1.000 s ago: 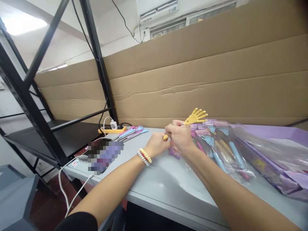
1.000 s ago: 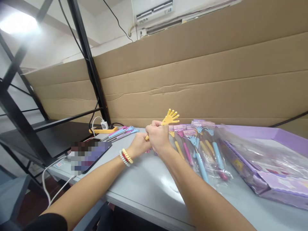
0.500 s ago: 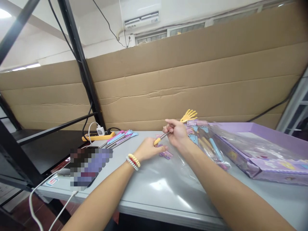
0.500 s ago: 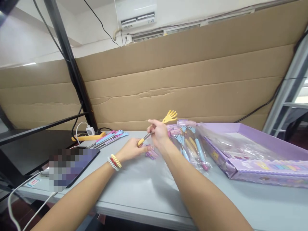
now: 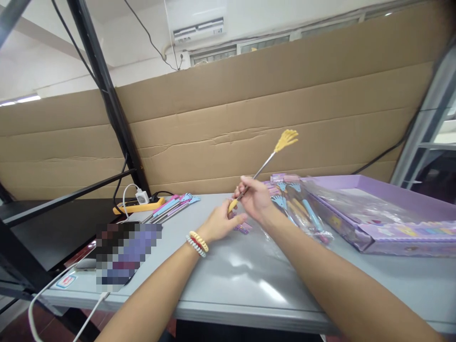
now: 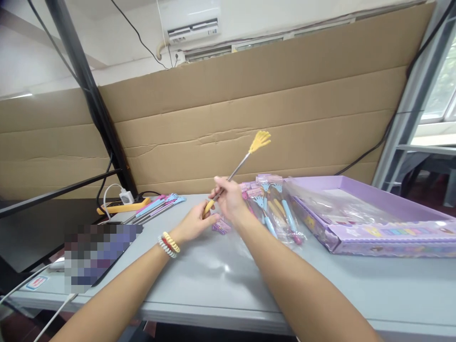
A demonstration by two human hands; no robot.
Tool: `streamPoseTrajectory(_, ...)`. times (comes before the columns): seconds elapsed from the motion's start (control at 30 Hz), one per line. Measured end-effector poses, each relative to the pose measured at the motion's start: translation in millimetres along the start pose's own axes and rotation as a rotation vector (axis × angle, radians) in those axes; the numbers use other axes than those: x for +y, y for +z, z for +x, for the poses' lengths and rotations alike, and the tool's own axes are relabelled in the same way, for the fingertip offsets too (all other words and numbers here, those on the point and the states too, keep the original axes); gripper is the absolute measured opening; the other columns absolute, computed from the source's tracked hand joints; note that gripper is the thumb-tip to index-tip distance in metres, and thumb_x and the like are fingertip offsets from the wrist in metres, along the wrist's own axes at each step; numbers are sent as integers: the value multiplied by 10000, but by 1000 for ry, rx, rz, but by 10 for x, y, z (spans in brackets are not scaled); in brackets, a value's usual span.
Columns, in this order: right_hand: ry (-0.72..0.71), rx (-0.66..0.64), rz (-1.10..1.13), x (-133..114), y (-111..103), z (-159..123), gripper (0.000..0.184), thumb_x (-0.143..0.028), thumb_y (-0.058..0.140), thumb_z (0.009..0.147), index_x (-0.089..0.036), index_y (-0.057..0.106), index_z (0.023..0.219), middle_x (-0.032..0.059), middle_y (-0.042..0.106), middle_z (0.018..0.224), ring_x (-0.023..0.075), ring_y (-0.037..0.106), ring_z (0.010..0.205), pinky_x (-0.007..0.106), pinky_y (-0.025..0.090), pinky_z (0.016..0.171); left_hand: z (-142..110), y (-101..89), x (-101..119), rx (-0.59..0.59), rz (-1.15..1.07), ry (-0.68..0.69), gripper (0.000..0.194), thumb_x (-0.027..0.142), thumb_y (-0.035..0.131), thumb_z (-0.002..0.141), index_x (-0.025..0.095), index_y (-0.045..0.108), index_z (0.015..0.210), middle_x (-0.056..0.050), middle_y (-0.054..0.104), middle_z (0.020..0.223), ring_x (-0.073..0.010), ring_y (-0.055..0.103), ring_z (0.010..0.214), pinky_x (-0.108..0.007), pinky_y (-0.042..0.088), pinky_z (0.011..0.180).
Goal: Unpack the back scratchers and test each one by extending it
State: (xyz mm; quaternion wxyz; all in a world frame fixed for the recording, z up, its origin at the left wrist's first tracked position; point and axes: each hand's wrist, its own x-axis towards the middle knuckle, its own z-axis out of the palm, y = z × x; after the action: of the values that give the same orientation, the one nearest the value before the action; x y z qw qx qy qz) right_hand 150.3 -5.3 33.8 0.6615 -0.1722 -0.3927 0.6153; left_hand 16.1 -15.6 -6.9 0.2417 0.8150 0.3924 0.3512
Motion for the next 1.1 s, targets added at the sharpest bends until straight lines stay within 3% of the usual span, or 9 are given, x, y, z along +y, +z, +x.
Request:
streamPoseTrajectory(0.13, -15, -15, -9, 224, 123, -88, 519, -209, 742, 514, -183, 224, 481, -87, 314, 392, 54, 360, 386, 208, 334, 417, 10, -12, -40, 4, -111, 38, 579, 545, 598, 707, 134, 475, 1097, -39, 547, 834, -141, 497, 730, -246, 405, 628)
streamPoseTrajectory(0.27, -37, 121, -69, 191, 203, -101, 532, -125, 698, 495, -195, 171, 487, -112, 234, 345, 29, 228, 311, 200, 228, 336, 33, 41, -62, -78, -259, 110, 523, 506, 630, 692, 132, 476, 1024, -32, 533, 810, -127, 492, 707, -242, 415, 615)
streamPoseTrajectory(0.43, -120, 230, -82, 103, 348, -92, 470, -40, 594, 454, -205, 156, 502, -126, 153, 374, 19, 189, 292, 191, 147, 304, 79, 68, -7, 100, 62, 136, 320, 452, 573, 735, 176, 416, 698, 62, 359, 565, -70, 306, 520, -215, 271, 503)
streamPoseTrajectory(0.77, -301, 142, -129, -48, 497, -316, 462, -55, 579, 501, -211, 145, 480, -111, 158, 384, 24, 217, 314, 208, 194, 324, 0, -13, 167, 270, 346, 128, 303, 432, 547, 719, 200, 382, 614, 64, 313, 497, -81, 271, 467, -235, 228, 495)
streamPoseTrajectory(0.87, -354, 96, -152, -206, 578, -450, 482, -68, 598, 533, -208, 140, 480, -102, 193, 364, 29, 228, 318, 214, 207, 333, -26, -76, 364, 253, 339, 185, 284, 422, 556, 732, 193, 442, 609, 60, 342, 481, -78, 288, 456, -233, 241, 489)
streamPoseTrajectory(0.97, -363, 44, -165, -404, 602, -746, 520, -85, 623, 587, -203, 123, 504, -96, 181, 365, 33, 210, 315, 220, 211, 333, -222, -127, 716, 173, 350, 244, 296, 442, 528, 781, 191, 520, 623, 41, 405, 478, -85, 320, 456, -235, 255, 479)
streamPoseTrajectory(1.03, -375, -1, -211, -493, 503, -1076, 521, -109, 640, 638, -197, 143, 508, -86, 195, 380, 39, 218, 321, 225, 237, 335, -483, -87, 947, 80, 365, 221, 344, 509, 515, 785, 197, 561, 647, 18, 461, 499, -97, 352, 462, -240, 268, 465)
streamPoseTrajectory(1.1, -366, -3, -286, -517, 274, -1452, 482, -174, 656, 699, -198, 215, 506, -67, 261, 404, 62, 286, 342, 239, 293, 348, -801, 34, 1078, 10, 378, 123, 385, 565, 485, 783, 205, 581, 683, -2, 491, 510, -106, 359, 443, -247, 257, 435)
